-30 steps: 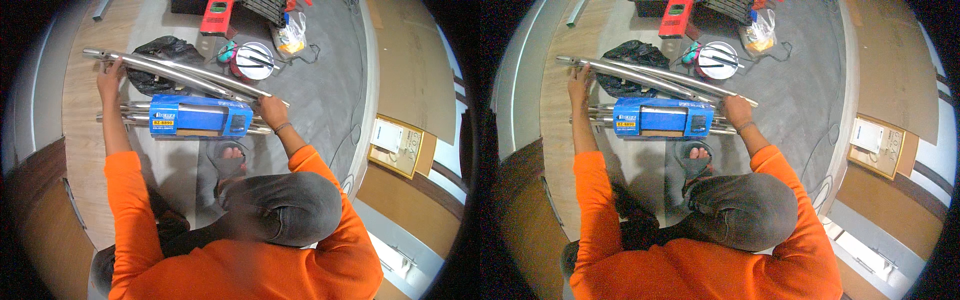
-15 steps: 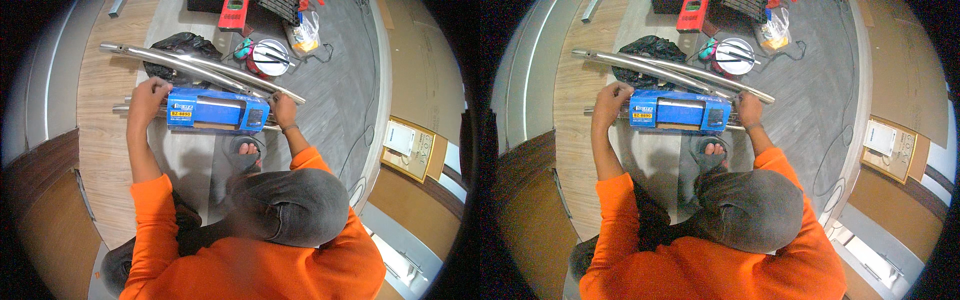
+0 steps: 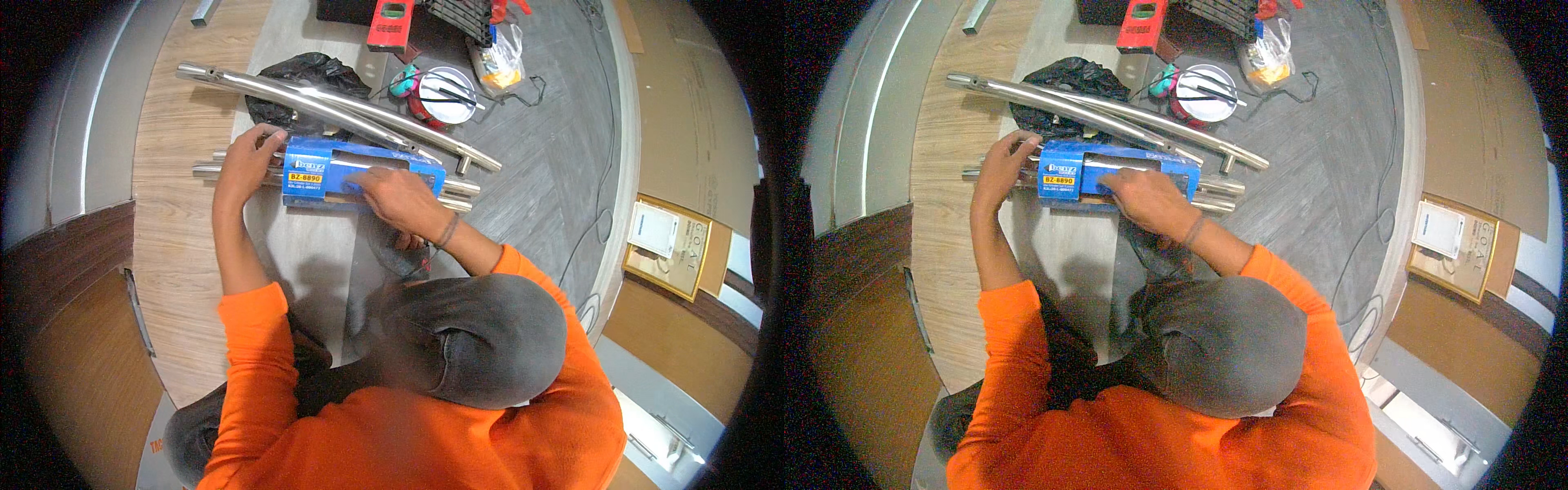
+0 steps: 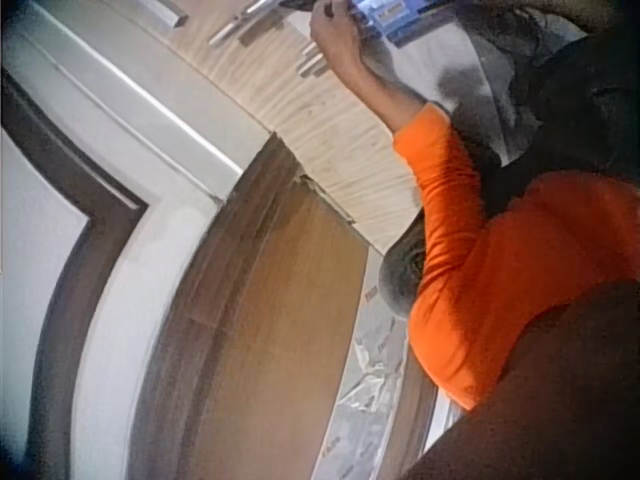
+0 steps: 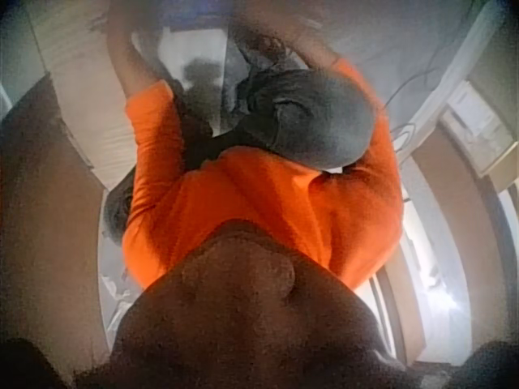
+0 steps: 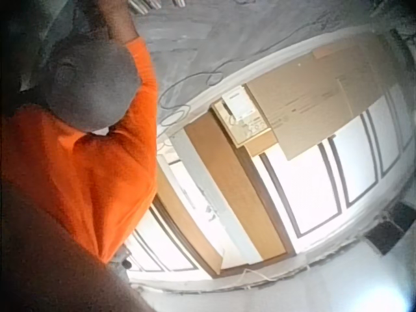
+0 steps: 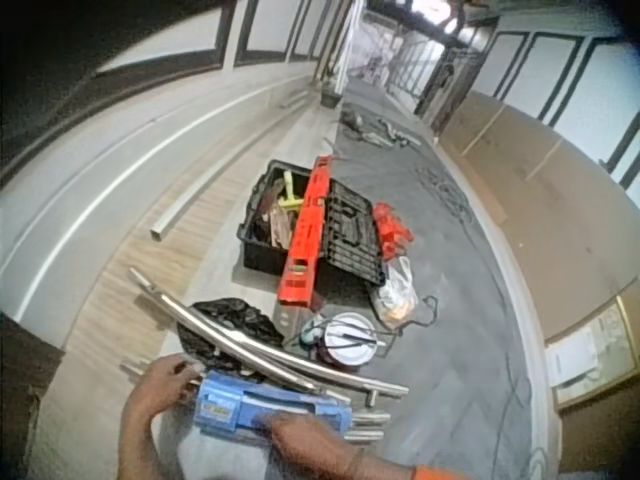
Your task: The person assembles metal handle hardware by inserting a threaded bolt through a mounting bracket and into the handle bar, then tightening a small set screw into the side of the bracket using an allen wrench.
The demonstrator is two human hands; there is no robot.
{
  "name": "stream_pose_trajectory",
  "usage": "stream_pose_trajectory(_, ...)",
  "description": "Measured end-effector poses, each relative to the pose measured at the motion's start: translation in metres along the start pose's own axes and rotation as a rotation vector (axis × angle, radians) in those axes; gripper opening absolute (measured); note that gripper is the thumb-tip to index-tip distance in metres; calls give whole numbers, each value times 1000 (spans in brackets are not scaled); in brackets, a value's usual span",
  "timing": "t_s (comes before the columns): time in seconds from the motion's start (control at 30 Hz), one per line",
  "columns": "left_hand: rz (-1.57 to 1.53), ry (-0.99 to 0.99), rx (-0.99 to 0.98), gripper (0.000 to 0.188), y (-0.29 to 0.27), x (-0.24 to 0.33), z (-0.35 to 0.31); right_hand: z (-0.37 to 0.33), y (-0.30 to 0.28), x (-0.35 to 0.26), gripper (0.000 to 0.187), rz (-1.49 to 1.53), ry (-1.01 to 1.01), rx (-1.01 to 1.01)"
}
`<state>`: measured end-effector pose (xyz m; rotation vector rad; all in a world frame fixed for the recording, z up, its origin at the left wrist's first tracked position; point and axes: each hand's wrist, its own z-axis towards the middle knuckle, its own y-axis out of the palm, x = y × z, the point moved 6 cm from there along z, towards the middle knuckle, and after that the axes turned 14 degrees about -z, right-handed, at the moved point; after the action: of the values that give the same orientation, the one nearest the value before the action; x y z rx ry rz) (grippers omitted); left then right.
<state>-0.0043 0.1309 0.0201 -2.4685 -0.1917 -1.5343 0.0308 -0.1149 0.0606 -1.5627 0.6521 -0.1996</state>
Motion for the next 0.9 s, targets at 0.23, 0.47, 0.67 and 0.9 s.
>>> stream_pose_trajectory(0.23,-31,48,63,34,-10,11,-18,37,23,-9,22,-210,74,-27)
stream_pose_trajectory(0.47,2,100,56,36,-18,9,-26,37,37,-2,27,-198,103,20)
stream_pose_trajectory(0.67,-137,237,54,32,-11,32,-30,31,26,-4,23,-201,69,43)
stream_pose_trajectory(0.9,-392,270,-93,35,31,78,-45,12,-79,11,15,120,254,281)
